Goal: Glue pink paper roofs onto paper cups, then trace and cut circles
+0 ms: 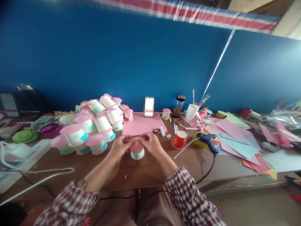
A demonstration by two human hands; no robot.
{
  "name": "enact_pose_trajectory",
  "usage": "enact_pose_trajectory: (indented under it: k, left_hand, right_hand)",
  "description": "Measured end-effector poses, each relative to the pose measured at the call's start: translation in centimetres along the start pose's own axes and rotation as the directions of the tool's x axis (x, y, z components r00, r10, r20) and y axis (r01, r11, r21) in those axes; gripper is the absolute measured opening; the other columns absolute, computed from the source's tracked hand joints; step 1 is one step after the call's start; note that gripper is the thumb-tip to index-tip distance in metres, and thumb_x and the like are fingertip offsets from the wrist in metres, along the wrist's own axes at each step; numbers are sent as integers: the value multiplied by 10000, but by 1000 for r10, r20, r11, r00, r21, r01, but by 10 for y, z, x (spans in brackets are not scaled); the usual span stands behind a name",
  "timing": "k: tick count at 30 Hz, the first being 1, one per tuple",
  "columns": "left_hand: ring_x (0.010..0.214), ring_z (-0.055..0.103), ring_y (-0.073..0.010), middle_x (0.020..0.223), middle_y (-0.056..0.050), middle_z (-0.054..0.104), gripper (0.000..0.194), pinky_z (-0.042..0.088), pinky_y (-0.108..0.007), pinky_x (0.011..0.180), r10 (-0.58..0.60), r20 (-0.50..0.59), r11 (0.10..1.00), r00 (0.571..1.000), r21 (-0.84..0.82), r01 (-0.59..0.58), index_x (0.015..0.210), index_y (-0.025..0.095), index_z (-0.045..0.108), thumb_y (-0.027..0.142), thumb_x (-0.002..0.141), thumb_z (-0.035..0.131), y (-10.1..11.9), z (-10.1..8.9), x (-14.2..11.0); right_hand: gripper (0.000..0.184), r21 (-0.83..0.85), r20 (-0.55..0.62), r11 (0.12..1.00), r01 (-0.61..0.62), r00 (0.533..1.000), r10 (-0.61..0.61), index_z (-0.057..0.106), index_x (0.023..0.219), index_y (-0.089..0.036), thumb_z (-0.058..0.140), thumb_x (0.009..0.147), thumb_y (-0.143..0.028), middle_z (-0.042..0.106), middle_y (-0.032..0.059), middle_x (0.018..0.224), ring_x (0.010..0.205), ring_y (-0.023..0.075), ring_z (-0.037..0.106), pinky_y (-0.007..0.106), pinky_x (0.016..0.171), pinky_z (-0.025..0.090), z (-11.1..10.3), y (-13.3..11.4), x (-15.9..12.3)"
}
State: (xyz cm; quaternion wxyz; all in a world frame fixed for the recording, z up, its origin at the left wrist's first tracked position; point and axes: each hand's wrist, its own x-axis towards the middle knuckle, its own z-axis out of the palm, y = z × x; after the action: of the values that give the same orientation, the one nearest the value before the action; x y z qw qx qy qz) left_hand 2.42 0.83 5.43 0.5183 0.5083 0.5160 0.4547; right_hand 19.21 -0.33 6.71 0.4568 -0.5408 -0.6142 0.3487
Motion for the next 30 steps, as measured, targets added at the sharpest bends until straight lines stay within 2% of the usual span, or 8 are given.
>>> enact_pose_trajectory:
  k: [12, 21, 27, 30]
  left_hand:
    - [614, 590, -153, 749, -43, 644, 554, 441, -243, 491, 1, -21, 995, 1000, 97, 1, 910, 148, 649, 536, 537, 782, -6, 2, 1]
    - [723, 631, -181, 856, -76, 676, 553, 498, -257, 550, -69, 2, 997, 998, -21, 69, 888, 149, 649, 545, 527, 783, -5, 5, -2]
    - [653, 627, -170, 786, -61, 684, 484, 488, -269, 545, -126, 51, 987, 991, -97, 131, 862, 155, 670, 559, 602, 727, -11, 5, 0]
    - [659, 618, -154, 777, -40, 671, 419, 487, -260, 565, -132, 56, 980, 990, -141, 139, 836, 160, 668, 514, 620, 725, -14, 4, 0]
  right_hand:
    - [221, -66, -22, 997, -30, 999, 29, 661, 801, -131, 653, 743, -344, 688, 65, 778, 703, 173, 612, 296, 674, 482, 1, 8, -7]
    - [230, -45, -15, 997, -56, 998, 56, 660, 814, -130, 636, 752, -350, 689, 64, 769, 694, 175, 617, 290, 655, 481, 5, 10, -9]
    - [234, -28, -6, 997, -77, 997, 77, 667, 823, -131, 625, 765, -353, 698, 61, 769, 696, 178, 628, 293, 651, 491, 5, 10, -9]
    - [238, -23, -17, 996, -83, 996, 83, 670, 839, -134, 630, 763, -356, 704, 66, 794, 736, 188, 634, 298, 677, 495, 6, 10, -10]
